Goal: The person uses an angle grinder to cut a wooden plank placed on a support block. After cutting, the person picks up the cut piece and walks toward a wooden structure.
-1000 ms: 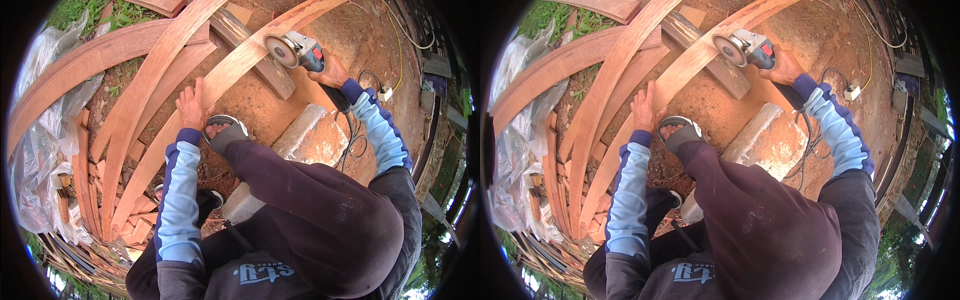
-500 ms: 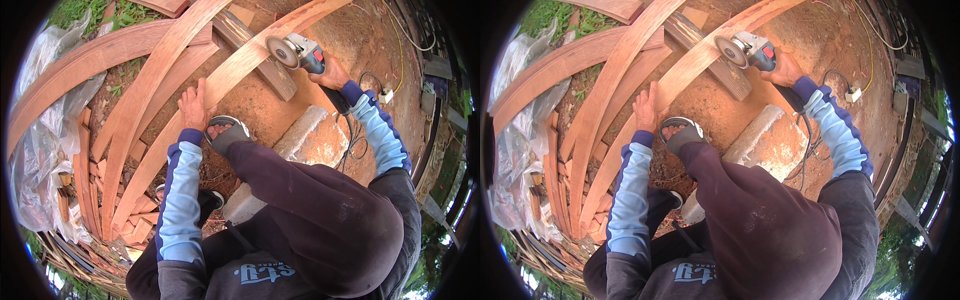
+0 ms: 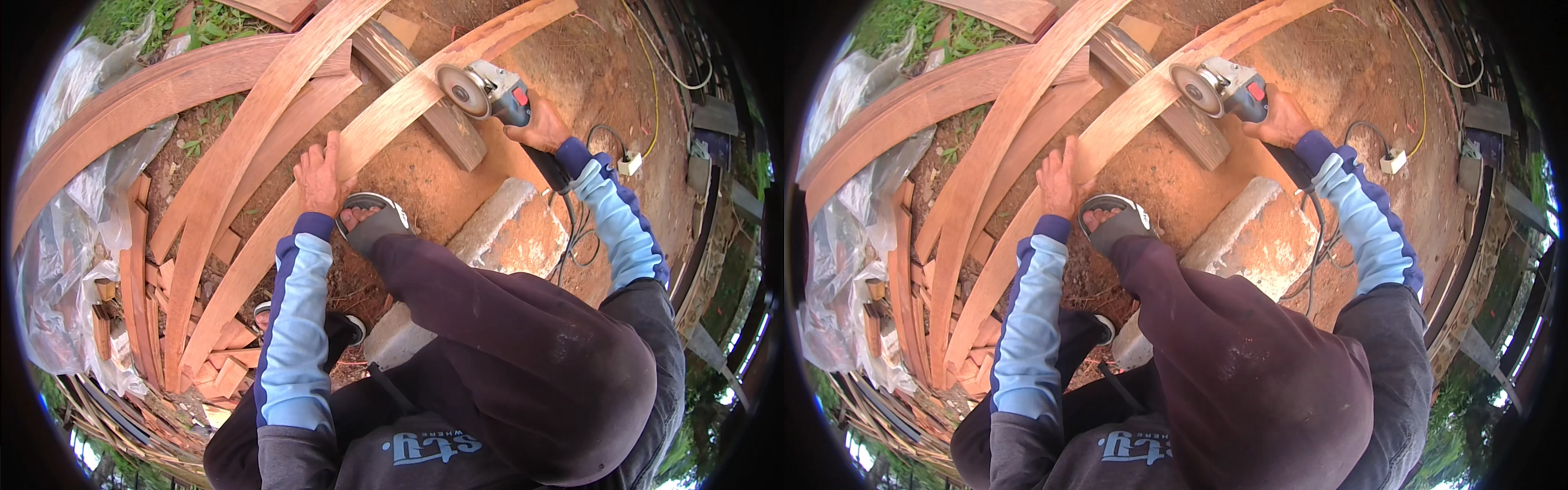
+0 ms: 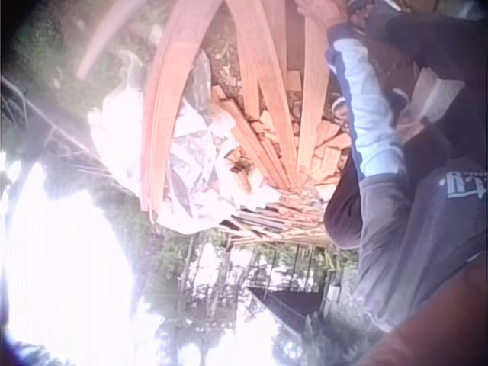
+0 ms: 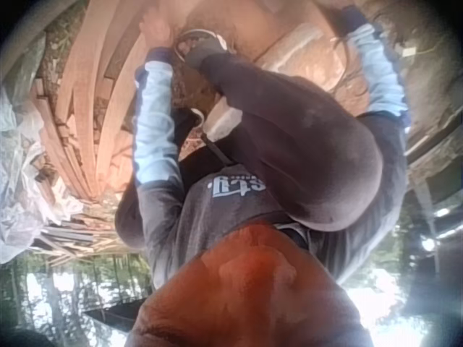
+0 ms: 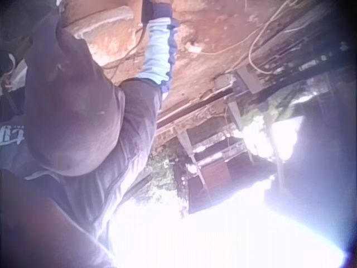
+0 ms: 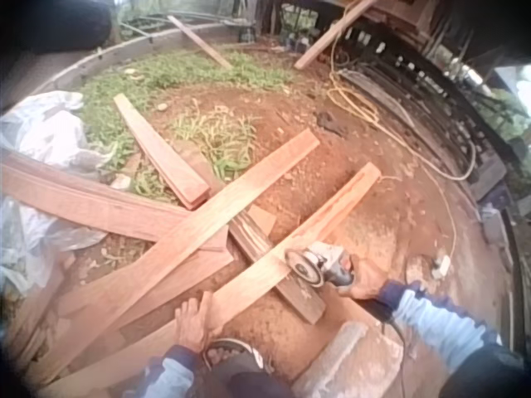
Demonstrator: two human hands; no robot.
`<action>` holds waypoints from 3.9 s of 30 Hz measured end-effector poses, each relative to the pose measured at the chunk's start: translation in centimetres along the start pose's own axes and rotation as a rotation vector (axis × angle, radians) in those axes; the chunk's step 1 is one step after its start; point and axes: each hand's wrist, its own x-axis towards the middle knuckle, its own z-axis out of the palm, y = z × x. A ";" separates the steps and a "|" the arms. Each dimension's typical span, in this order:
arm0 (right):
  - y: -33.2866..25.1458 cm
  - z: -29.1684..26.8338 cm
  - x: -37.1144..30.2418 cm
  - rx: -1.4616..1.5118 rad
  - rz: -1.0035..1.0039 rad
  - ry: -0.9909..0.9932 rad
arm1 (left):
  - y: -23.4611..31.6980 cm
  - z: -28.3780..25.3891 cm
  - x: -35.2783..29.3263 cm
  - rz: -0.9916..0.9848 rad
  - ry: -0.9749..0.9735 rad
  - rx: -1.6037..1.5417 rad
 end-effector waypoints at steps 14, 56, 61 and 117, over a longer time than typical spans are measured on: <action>0.0 0.1 0.4 -0.027 -0.020 -0.004 | -0.2 0.0 -0.1 -0.002 -0.018 -0.020; -1.3 -0.2 0.0 0.010 0.031 -0.014 | -0.1 0.1 0.0 0.031 0.012 -0.002; -1.1 -0.1 0.1 -0.039 0.026 -0.015 | -0.2 0.3 0.1 0.018 -0.006 0.011; -1.8 0.0 1.1 0.006 0.036 -0.021 | 0.5 -0.7 0.0 -0.022 -0.022 0.000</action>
